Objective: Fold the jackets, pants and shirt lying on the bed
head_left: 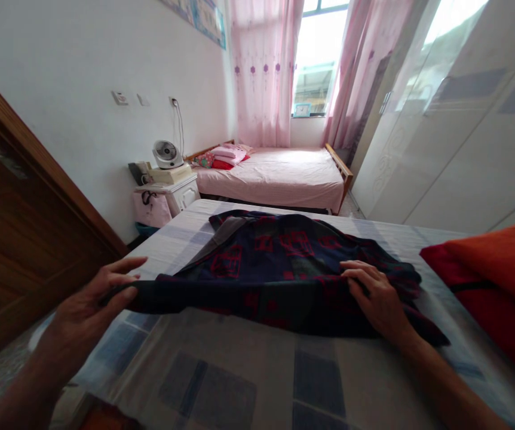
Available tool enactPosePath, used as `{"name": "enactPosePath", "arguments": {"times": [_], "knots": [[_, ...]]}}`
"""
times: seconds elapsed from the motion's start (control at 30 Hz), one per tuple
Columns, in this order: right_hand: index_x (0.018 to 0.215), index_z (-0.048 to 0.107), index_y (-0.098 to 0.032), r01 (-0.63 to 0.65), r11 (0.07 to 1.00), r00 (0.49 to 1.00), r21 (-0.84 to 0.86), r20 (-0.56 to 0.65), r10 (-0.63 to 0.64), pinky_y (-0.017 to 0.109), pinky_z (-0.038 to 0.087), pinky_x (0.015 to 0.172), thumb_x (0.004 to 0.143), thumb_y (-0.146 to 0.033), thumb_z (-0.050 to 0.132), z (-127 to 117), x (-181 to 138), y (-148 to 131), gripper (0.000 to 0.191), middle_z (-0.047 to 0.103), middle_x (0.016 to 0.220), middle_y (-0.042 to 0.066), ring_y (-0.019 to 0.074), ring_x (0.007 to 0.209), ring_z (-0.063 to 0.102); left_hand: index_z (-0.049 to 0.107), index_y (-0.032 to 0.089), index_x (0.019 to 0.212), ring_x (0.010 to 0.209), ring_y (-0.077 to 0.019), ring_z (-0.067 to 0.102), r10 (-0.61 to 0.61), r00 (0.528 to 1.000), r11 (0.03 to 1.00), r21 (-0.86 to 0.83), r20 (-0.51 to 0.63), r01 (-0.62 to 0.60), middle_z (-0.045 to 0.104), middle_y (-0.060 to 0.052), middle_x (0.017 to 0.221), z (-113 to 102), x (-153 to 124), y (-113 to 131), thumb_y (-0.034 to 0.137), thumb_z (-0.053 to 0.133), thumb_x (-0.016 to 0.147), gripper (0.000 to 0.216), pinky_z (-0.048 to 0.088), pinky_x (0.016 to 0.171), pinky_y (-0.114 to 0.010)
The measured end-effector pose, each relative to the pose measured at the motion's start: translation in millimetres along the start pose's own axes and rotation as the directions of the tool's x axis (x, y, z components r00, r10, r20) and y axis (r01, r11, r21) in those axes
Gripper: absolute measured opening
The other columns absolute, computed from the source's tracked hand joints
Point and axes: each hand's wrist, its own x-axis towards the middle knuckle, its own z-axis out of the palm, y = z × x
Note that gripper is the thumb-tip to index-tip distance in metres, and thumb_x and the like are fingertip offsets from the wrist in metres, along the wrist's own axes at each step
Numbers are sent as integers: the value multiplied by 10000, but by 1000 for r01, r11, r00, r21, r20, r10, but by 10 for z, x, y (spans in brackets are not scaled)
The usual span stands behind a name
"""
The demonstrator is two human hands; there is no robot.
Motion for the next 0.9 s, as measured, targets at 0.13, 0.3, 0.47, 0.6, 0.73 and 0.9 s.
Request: {"name": "enactPosePath", "arguments": {"times": [0.13, 0.3, 0.47, 0.6, 0.73, 0.9], "knots": [[897, 585, -240, -2, 1000, 1000, 9, -13, 2, 403, 399, 948, 875, -282, 439, -17, 48, -31, 154, 633, 1111, 42, 211, 1095, 549, 604, 272, 818, 712, -175, 586, -179, 984, 984, 12, -9, 179, 606, 55, 720, 87, 201, -56, 548, 502, 775, 298, 506, 651, -275], [944, 601, -235, -52, 988, 997, -145, -68, 42, 425, 387, 939, 877, -274, 433, 74, 168, -23, 185, 631, 1111, 50, 233, 1096, 537, 598, 199, 878, 774, -217, 616, -197, 980, 957, 217, 4, 192, 649, -31, 783, 578, 573, -419, 548, 417, 771, 407, 491, 708, -295], [1140, 557, -237, 5, 983, 999, -185, 51, 5, 426, 380, 959, 878, -346, 456, 133, 100, 15, 301, 572, 1224, 71, 240, 1185, 476, 624, 148, 1018, 915, -259, 641, -253, 959, 952, 212, 130, 222, 689, -102, 969, 842, 621, -703, 579, 486, 693, 558, 499, 806, -343], [1103, 589, -245, 33, 979, 991, -199, 137, -6, 455, 367, 969, 861, -384, 489, 166, 30, 67, 296, 556, 1253, 70, 263, 1241, 425, 565, 119, 1192, 926, -259, 636, -270, 949, 960, 115, 160, 254, 668, -110, 1042, 760, 522, -619, 498, 591, 625, 683, 509, 803, -346], [897, 628, -238, 9, 993, 992, -120, 123, 5, 445, 356, 987, 876, -350, 465, 196, 62, 128, 198, 627, 1144, 37, 244, 1213, 455, 450, 227, 1330, 847, -189, 638, -232, 963, 922, -285, 138, 263, 657, -35, 1066, 652, 466, -441, 376, 606, 683, 682, 523, 718, -274], [905, 616, -227, -168, 985, 985, -38, 28, 169, 423, 395, 952, 882, -375, 439, 202, 85, 199, 232, 629, 1099, 54, 227, 1103, 531, 429, 222, 1346, 717, -163, 637, -343, 902, 792, -435, 264, 429, 685, -11, 945, 586, 364, -438, 235, 636, 633, 742, 514, 595, -229]]}}
